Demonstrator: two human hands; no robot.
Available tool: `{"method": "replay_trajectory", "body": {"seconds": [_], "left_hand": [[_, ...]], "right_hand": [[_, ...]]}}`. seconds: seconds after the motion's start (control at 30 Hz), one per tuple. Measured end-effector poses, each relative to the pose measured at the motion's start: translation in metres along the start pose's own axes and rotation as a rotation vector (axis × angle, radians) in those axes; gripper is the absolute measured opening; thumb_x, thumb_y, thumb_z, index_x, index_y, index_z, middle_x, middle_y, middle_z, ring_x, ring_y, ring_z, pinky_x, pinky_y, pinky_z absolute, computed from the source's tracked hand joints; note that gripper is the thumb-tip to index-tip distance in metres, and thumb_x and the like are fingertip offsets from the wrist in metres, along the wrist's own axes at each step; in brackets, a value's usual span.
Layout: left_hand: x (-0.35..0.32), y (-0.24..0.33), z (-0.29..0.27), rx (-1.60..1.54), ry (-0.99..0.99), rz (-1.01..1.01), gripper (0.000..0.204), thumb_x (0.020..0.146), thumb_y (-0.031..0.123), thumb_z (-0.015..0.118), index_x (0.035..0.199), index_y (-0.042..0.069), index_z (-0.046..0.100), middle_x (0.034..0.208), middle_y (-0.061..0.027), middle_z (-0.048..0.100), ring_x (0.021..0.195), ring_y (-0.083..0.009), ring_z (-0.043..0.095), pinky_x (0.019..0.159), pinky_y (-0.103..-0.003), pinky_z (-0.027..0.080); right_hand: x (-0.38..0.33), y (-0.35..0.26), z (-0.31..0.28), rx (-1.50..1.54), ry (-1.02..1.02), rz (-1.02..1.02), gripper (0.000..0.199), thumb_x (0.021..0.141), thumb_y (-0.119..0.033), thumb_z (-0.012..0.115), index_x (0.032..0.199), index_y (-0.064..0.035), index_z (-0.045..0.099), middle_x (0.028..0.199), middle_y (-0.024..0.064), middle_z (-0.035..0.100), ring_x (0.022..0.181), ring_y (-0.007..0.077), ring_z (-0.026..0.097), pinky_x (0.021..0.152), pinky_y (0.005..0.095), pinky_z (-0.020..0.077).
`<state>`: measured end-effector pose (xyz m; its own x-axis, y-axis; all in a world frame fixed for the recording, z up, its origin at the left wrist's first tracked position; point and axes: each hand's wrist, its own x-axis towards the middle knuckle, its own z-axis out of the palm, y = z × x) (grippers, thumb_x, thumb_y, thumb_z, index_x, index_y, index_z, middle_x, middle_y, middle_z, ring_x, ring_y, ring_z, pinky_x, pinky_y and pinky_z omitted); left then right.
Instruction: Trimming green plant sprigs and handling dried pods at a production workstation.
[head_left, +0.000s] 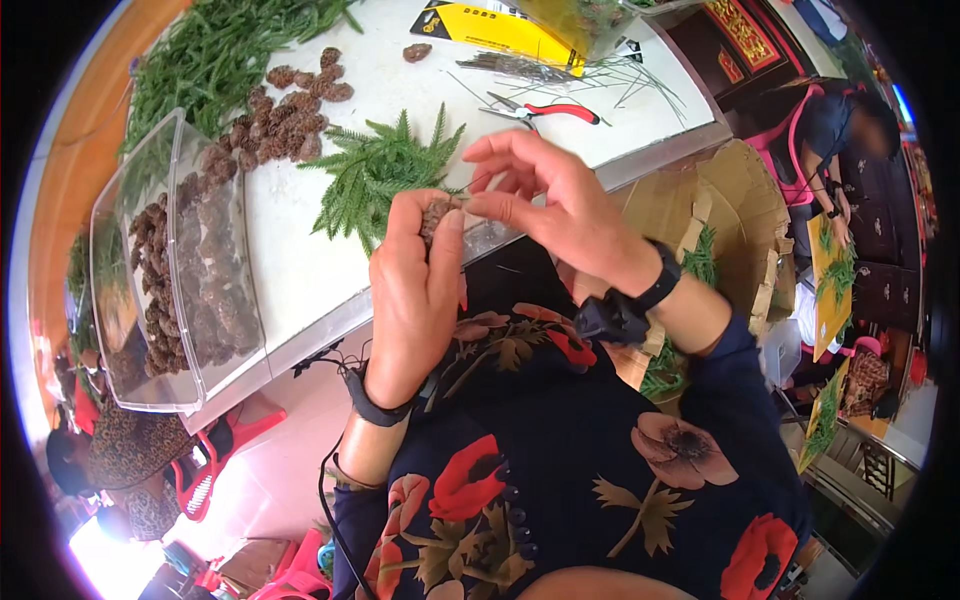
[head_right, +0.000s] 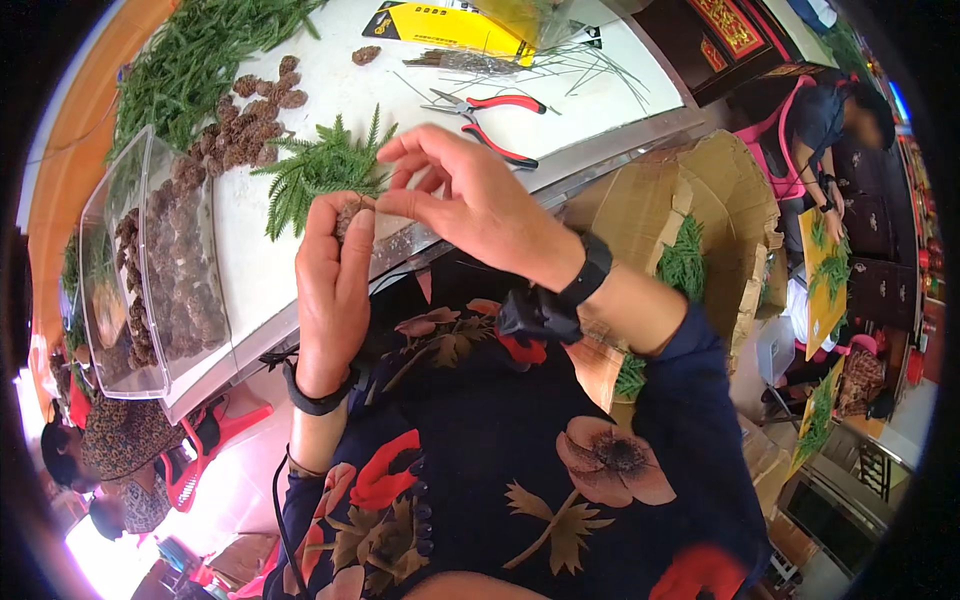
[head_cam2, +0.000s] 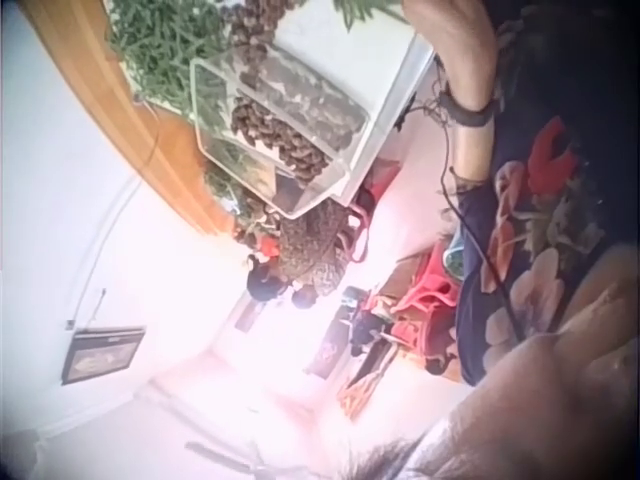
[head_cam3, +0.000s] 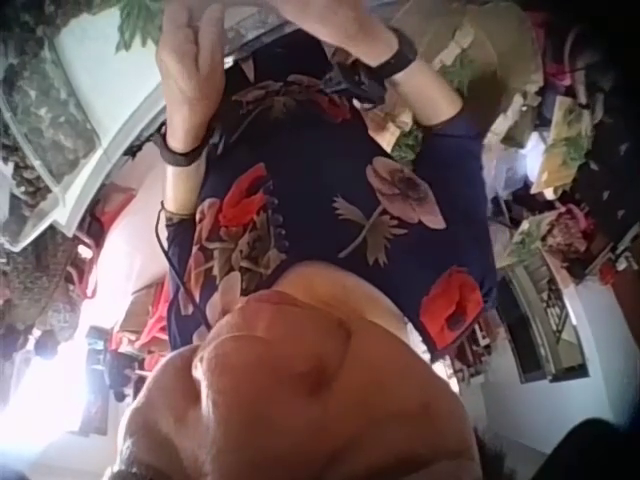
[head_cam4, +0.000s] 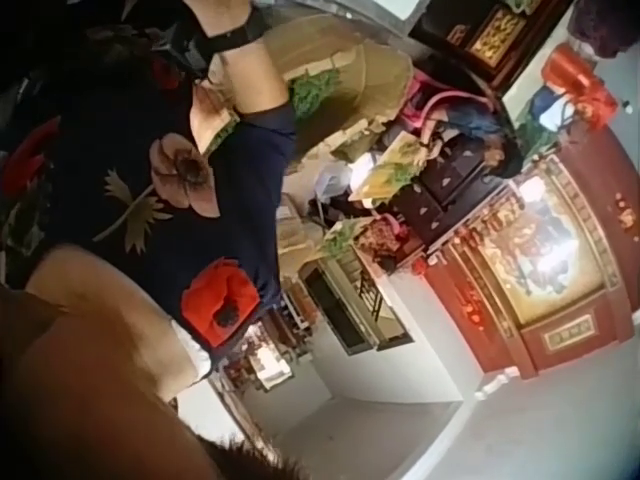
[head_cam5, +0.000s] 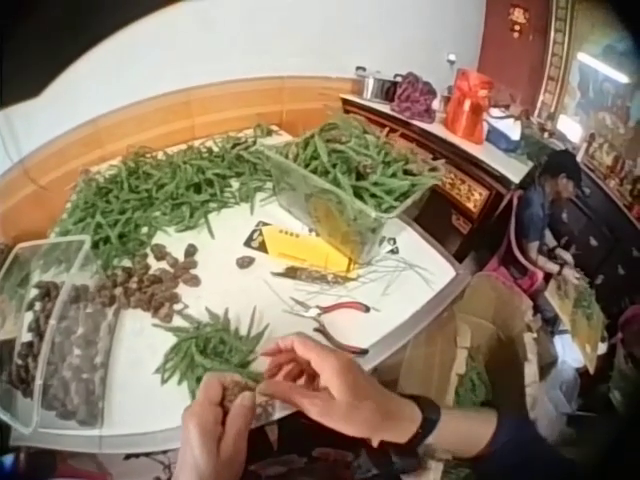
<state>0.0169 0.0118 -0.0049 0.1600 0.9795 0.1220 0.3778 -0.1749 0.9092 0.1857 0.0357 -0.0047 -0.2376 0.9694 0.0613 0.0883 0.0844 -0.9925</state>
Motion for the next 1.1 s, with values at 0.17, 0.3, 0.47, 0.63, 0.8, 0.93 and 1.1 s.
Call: {"method": "replay_trajectory", "body": {"seconds": [0.17, 0.3, 0.47, 0.63, 0.8, 0.93, 1.1], "left_hand": [[-0.001, -0.005, 0.0, -0.232, -0.077, -0.138, 0.016, 0.096, 0.015, 0.051, 0.101, 0.0, 0.052, 0.065, -0.0064, 0.052, 0.05, -0.0108, 0.049, 0.047, -0.028, 0.038], [-0.001, 0.002, 0.004, -0.124, -0.094, -0.139, 0.016, 0.095, 0.015, 0.053, 0.102, 0.0, 0.052, 0.065, -0.007, 0.053, 0.052, -0.0133, 0.05, 0.049, -0.029, 0.039], [-0.002, 0.004, -0.001, 0.214, -0.008, 0.068, 0.016, 0.09, 0.013, 0.06, 0.099, 0.0, 0.055, 0.07, -0.0113, 0.055, 0.059, -0.0223, 0.054, 0.054, -0.032, 0.042], [0.043, 0.014, -0.029, 0.573, 0.188, 0.314, 0.011, 0.084, 0.011, 0.065, 0.089, 0.003, 0.06, 0.08, -0.0138, 0.057, 0.075, -0.029, 0.055, 0.065, -0.037, 0.043], [0.076, -0.007, -0.037, 1.074, 0.079, 0.444, 0.009, 0.081, 0.01, 0.066, 0.085, 0.004, 0.062, 0.085, -0.0118, 0.059, 0.085, -0.03, 0.054, 0.072, -0.041, 0.041], [0.085, -0.013, -0.039, 1.062, 0.033, 0.386, 0.008, 0.079, 0.007, 0.065, 0.084, 0.003, 0.062, 0.084, -0.0112, 0.06, 0.082, -0.0324, 0.055, 0.07, -0.043, 0.042], [0.089, -0.014, -0.065, 0.8, 0.1, 0.306, 0.008, 0.081, 0.005, 0.064, 0.089, 0.003, 0.063, 0.082, -0.0062, 0.062, 0.078, -0.0252, 0.058, 0.068, -0.037, 0.044]], "right_hand": [[-0.015, 0.016, 0.018, 0.381, 0.058, 0.187, 0.018, 0.088, -0.014, 0.067, 0.101, -0.0021, 0.065, 0.086, -0.0023, 0.063, 0.074, 0.0031, 0.051, 0.063, 0.0193, 0.0397], [-0.014, 0.024, 0.023, 0.473, 0.124, 0.132, 0.019, 0.089, -0.013, 0.066, 0.103, -0.0006, 0.064, 0.084, -0.002, 0.062, 0.07, 0.0038, 0.05, 0.06, 0.019, 0.0375], [-0.012, 0.033, 0.019, 0.529, 0.104, 0.134, 0.016, 0.091, -0.015, 0.063, 0.099, -0.0018, 0.065, 0.077, -0.003, 0.059, 0.066, 0.0038, 0.046, 0.059, 0.018, 0.0351], [0.0, 0.049, -0.006, 0.581, 0.096, 0.211, 0.016, 0.093, -0.017, 0.06, 0.097, -0.0024, 0.065, 0.073, -0.0034, 0.056, 0.065, 0.0049, 0.046, 0.06, 0.018, 0.0351], [0.004, 0.074, -0.008, 0.62, 0.087, 0.207, 0.017, 0.093, -0.018, 0.06, 0.097, -0.0014, 0.064, 0.074, -0.0022, 0.055, 0.067, 0.0062, 0.048, 0.063, 0.0188, 0.0372], [0.001, 0.074, -0.01, 0.633, 0.07, 0.195, 0.017, 0.094, -0.017, 0.059, 0.096, -0.0009, 0.063, 0.076, -0.0014, 0.055, 0.069, 0.0073, 0.049, 0.065, 0.0198, 0.0388], [0.006, 0.066, -0.014, 0.723, 0.021, 0.205, 0.016, 0.094, -0.016, 0.059, 0.098, -0.0009, 0.063, 0.08, -0.0005, 0.058, 0.07, 0.0077, 0.05, 0.066, 0.0201, 0.0398]]}}
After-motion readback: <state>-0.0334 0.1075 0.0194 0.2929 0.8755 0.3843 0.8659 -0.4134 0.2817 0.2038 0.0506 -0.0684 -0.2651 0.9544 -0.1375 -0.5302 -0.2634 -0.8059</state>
